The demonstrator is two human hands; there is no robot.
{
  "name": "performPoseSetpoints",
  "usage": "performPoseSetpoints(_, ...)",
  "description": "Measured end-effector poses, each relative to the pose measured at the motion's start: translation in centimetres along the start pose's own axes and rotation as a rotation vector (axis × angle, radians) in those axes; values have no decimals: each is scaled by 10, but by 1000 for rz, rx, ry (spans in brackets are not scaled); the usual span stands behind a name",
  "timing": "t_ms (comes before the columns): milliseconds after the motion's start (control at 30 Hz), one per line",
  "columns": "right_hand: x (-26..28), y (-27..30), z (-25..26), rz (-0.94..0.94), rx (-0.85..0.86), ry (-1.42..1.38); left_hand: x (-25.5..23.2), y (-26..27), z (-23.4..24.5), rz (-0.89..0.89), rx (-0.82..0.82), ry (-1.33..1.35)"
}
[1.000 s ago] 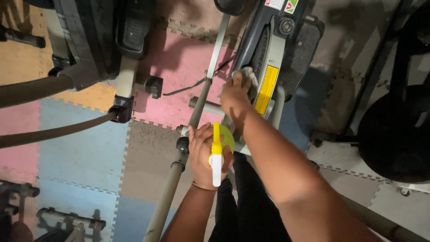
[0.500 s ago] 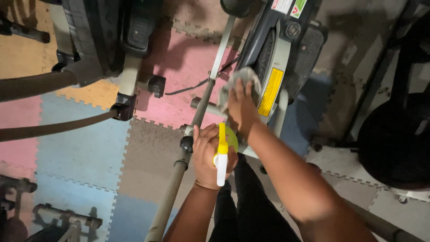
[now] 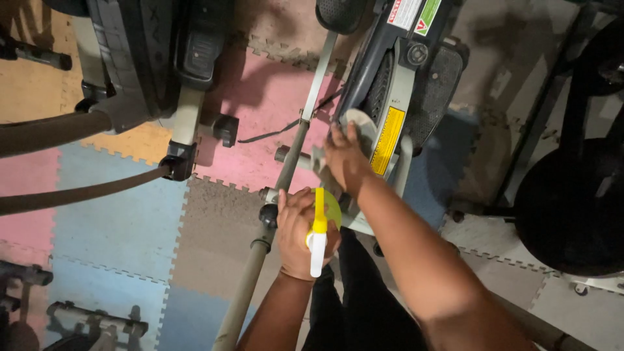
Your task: Wiping down various pieces of exercise equipment using a spray bottle and a cloth.
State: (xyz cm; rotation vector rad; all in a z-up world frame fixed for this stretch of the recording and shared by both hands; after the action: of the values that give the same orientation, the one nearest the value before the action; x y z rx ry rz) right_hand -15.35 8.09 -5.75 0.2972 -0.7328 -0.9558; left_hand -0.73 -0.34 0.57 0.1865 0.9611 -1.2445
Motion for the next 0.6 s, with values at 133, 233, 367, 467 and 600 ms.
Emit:
performPoseSetpoints(133,-56,-55,-55,14,-214,197,-2,0,3,20,16,10)
performPoseSetpoints(233,-77,-92,-91,-68,-272,196,-4,-4,5,20,7,26)
performPoseSetpoints(367,4,-8,11,-188,39,-416,-2,0,2,6,-24,30)
performPoseSetpoints(467,4,14,-4,12,192,-127,6,4,-5,-3,-43,31)
performPoseSetpoints(600,15,26,20,-91,296,-232,3,1,-4,-12,-42,-45)
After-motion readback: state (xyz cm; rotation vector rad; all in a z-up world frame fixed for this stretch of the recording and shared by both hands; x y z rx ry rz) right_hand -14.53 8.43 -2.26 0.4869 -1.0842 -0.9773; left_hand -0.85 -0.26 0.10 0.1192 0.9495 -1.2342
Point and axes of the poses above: each hand's wrist, its own y-axis away from the middle knuckle, its own z-axis out of the back of the hand, x = y × z, the point moved 1 cm from there along -y, towards the middle knuckle, and after that the axes turned 7 degrees about -y, right-handed, at the moved point
